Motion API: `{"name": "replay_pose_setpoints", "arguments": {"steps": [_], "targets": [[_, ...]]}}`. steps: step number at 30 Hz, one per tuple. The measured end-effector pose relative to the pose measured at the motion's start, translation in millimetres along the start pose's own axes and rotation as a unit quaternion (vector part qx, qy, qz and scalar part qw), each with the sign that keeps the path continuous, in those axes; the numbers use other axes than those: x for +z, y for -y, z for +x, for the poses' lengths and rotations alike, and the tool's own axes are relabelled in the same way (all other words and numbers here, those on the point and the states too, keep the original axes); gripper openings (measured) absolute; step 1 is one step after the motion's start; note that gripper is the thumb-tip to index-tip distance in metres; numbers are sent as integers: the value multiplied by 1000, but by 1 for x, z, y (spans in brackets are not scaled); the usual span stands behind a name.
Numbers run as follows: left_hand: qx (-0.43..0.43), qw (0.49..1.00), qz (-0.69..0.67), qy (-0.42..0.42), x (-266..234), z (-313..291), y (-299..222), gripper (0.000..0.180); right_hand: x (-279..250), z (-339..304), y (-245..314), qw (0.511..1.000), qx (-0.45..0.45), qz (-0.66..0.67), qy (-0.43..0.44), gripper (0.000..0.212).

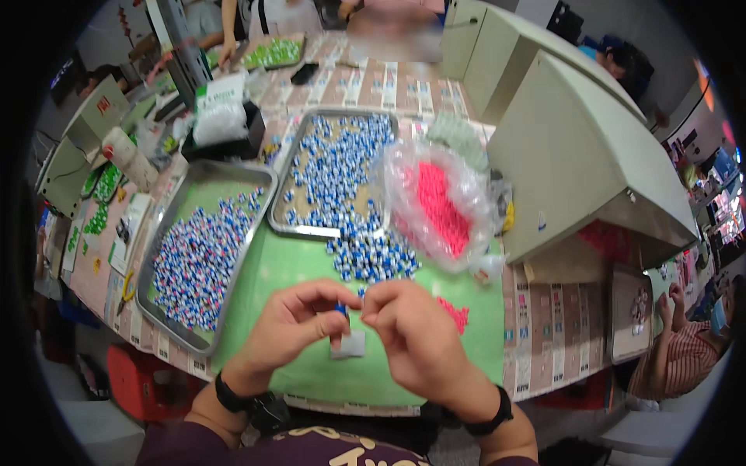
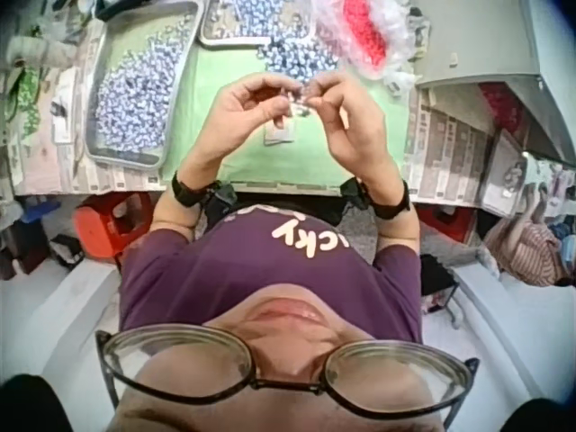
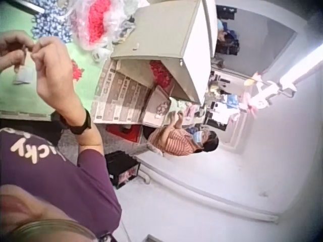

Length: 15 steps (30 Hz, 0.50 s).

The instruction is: The person sits at a workstation and repeatedly picks up small blue and white capsule halves and pink plastic pieces. They manually insert the pink pieces into the capsules and place the assembled units into a metal tray. The person occasionally shifts the tray to make space for more items.

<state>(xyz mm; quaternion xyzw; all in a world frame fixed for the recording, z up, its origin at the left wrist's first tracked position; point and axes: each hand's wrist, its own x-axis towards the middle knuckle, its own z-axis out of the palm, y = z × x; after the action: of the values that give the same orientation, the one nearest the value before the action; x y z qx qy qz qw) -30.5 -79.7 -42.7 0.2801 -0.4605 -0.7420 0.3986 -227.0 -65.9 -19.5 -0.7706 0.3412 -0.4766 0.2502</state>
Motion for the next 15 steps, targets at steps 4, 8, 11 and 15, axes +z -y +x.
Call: {"name": "replay_pose_setpoints", "arguments": {"steps": [4,8,11,15], "targets": [[5,1000,1,-15,-5,-3,3,34,-9,-10,-2,996,87,23,-5,26],[23,999,23,-39,-14,-9,12,33,-3,-15,-7,993,108,33,17,26],[64,990,97,-74,-18,-16,10,29,1,-13,-10,991,109,8,80,25],[55,985,142,-77,-32,-20,16,23,5,-14,-17,972,123,-37,195,21]]}}
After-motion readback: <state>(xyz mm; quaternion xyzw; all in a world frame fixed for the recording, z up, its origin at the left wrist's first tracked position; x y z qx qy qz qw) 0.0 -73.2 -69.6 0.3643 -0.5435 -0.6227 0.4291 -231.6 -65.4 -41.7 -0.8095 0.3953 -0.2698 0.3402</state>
